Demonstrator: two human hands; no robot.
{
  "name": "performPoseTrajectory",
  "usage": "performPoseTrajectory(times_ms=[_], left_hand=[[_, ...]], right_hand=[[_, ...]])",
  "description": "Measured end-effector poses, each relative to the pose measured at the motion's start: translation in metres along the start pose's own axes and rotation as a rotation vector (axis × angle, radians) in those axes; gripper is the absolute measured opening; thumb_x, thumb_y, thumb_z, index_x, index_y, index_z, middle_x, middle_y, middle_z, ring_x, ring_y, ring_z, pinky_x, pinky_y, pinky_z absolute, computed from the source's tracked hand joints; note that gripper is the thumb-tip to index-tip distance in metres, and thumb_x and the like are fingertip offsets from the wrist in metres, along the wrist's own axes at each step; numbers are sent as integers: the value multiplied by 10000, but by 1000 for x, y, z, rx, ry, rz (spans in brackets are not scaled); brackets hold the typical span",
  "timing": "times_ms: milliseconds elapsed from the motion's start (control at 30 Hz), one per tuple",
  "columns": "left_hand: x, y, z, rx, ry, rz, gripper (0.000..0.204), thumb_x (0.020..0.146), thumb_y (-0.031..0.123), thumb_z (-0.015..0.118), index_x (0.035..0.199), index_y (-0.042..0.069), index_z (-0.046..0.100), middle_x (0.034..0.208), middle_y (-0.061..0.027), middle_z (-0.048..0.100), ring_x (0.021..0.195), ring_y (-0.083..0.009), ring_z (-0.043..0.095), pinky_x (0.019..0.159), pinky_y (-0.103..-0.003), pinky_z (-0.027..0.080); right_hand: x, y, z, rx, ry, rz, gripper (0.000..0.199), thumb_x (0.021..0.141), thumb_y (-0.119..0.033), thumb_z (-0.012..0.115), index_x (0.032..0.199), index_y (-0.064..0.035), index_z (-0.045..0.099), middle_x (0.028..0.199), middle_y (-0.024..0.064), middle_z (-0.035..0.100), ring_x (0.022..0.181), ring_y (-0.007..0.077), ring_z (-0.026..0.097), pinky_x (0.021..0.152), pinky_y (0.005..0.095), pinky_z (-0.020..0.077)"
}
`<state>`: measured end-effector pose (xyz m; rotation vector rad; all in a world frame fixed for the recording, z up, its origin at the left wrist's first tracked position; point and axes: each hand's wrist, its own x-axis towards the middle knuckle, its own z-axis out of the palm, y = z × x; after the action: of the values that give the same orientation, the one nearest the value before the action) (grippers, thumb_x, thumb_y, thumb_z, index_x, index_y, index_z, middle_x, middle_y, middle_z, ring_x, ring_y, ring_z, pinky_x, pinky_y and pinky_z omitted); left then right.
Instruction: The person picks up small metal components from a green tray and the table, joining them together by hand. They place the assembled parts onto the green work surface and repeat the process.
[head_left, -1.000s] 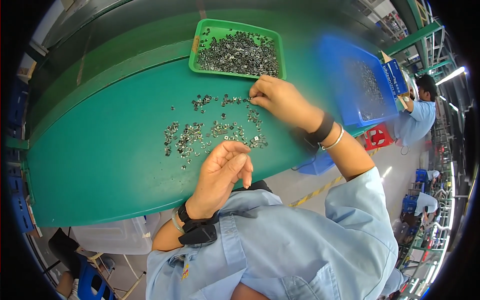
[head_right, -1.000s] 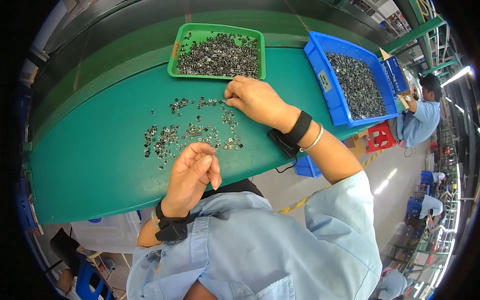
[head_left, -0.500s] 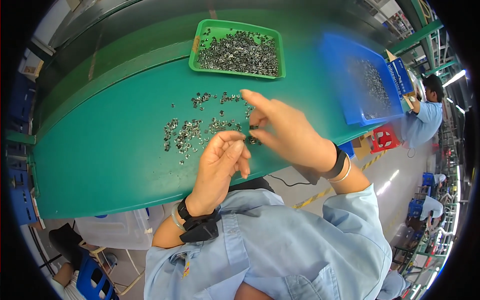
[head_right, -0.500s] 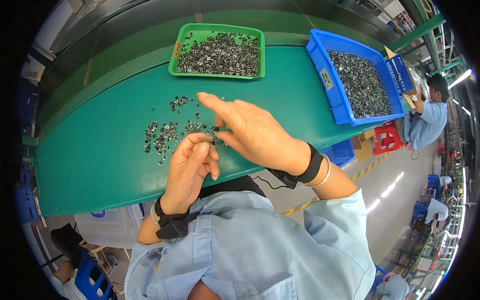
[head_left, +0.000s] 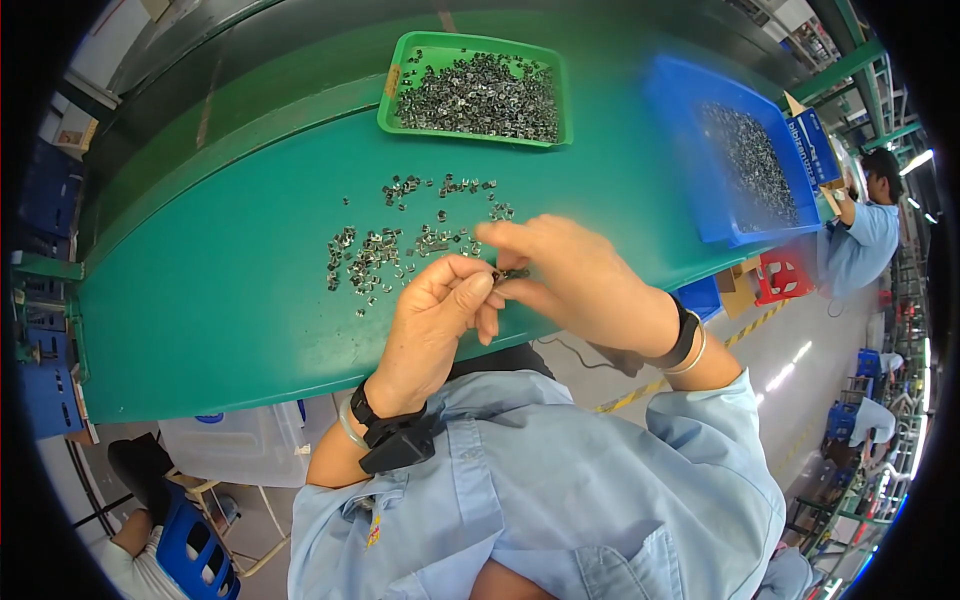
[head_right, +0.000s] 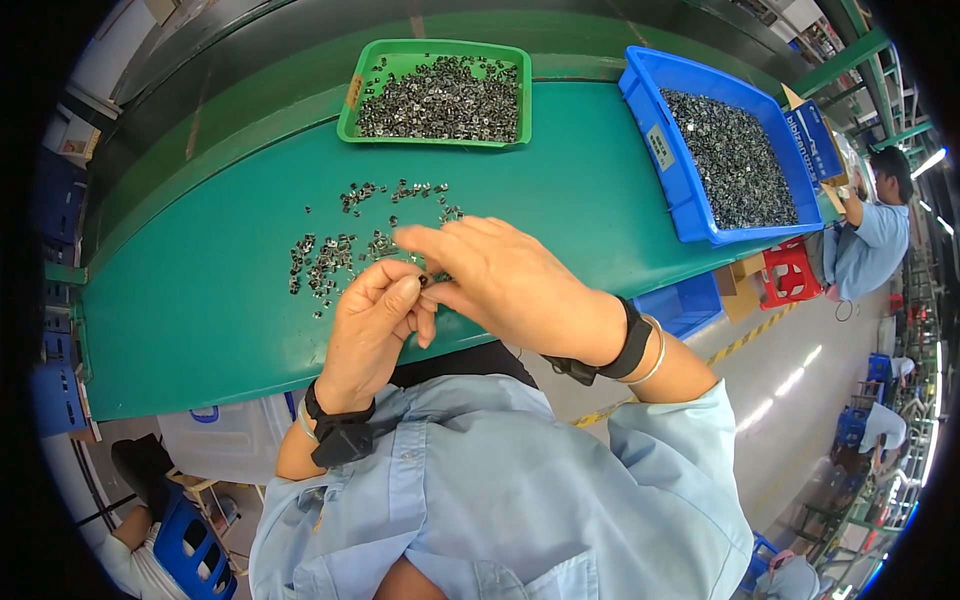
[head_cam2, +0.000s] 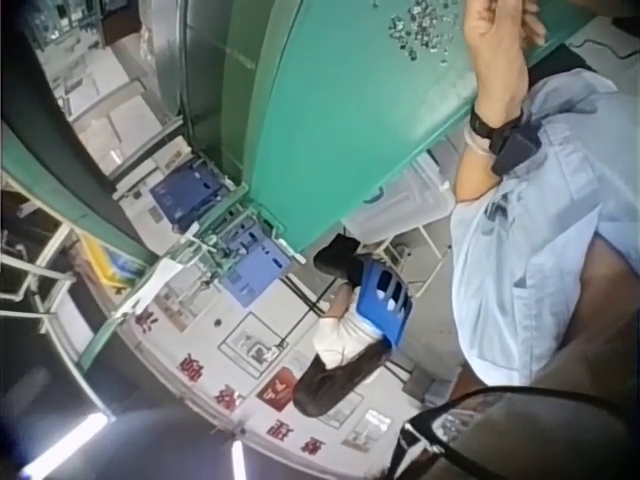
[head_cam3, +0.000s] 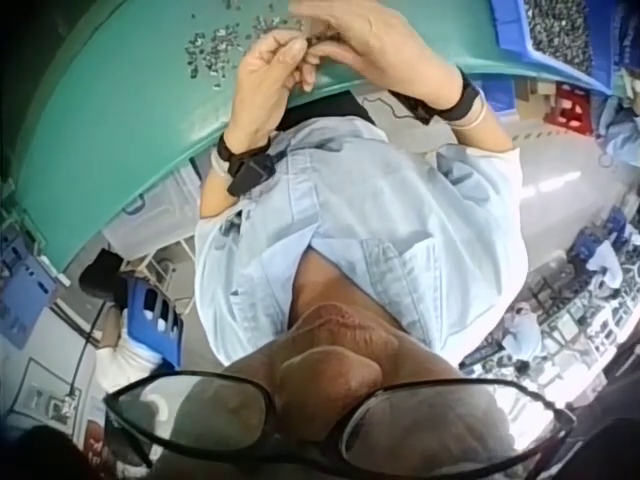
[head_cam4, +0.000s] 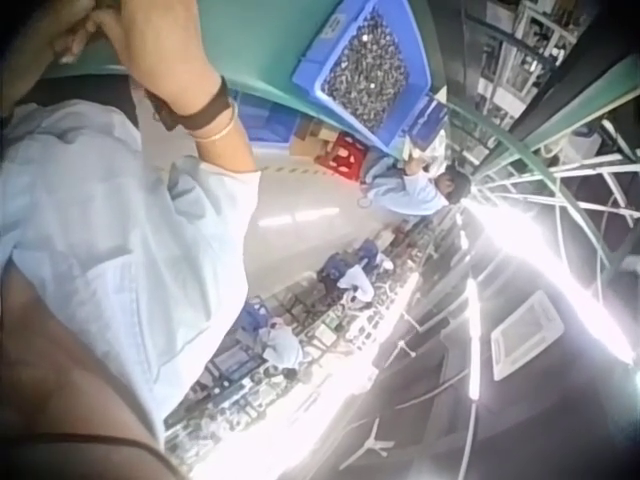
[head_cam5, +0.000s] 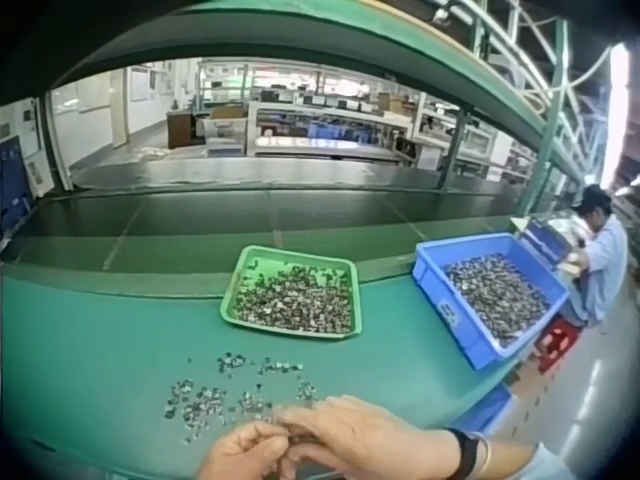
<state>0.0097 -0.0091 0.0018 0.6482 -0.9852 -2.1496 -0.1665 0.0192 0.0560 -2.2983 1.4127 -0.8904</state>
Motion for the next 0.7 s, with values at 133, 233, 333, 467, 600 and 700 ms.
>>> performPoseTrajectory(times_ms=[133, 233, 333, 467, 600, 700], left_hand=[[-2, 2, -1, -39, -80, -26, 171, 935, 177, 534, 996, 18, 551, 822, -52, 595, 657, -114, 554, 582, -235, 448], [-3, 1, -1, -32, -86, -39, 178, 935, 182, 536, 998, 17, 552, 819, -53, 591, 659, -122, 558, 585, -239, 450], [-5, 1, 1, -56, -67, -36, 182, 932, 184, 541, 1004, 16, 550, 824, -56, 595, 658, -123, 559, 584, -240, 451], [-8, 0, 9, -65, -27, -17, 188, 931, 185, 545, 1014, 17, 544, 832, -61, 601, 658, -125, 563, 582, -243, 454], [-9, -3, 10, -68, -12, 1, 189, 930, 183, 546, 1020, 17, 537, 838, -67, 606, 657, -128, 566, 580, -248, 458], [-9, -6, 8, -90, -27, 5, 181, 930, 179, 546, 1015, 21, 532, 835, -69, 607, 655, -131, 566, 577, -253, 458]], right_hand=[[-10, 10, 1, 240, 66, -74, 301, 715, -9, 706, 994, -45, 598, 814, 68, 592, 788, 235, 585, 668, 339, 470], [-12, 8, 4, 265, 97, -51, 250, 713, 0, 706, 939, -46, 611, 820, 69, 594, 792, 238, 587, 670, 331, 474], [-15, 9, 8, 250, 135, -57, 222, 714, 3, 706, 912, -45, 616, 821, 70, 595, 785, 239, 588, 664, 328, 477], [-19, 10, 15, 168, 192, -88, 215, 719, 3, 702, 910, -42, 613, 816, 70, 598, 763, 238, 591, 642, 326, 480], [-23, 8, 20, 122, 235, -86, 206, 724, 5, 698, 906, -40, 612, 816, 72, 606, 753, 235, 595, 628, 318, 484], [-27, 6, 23, 143, 264, -71, 197, 730, 1, 697, 904, -40, 615, 821, 73, 612, 752, 232, 598, 623, 313, 486]])
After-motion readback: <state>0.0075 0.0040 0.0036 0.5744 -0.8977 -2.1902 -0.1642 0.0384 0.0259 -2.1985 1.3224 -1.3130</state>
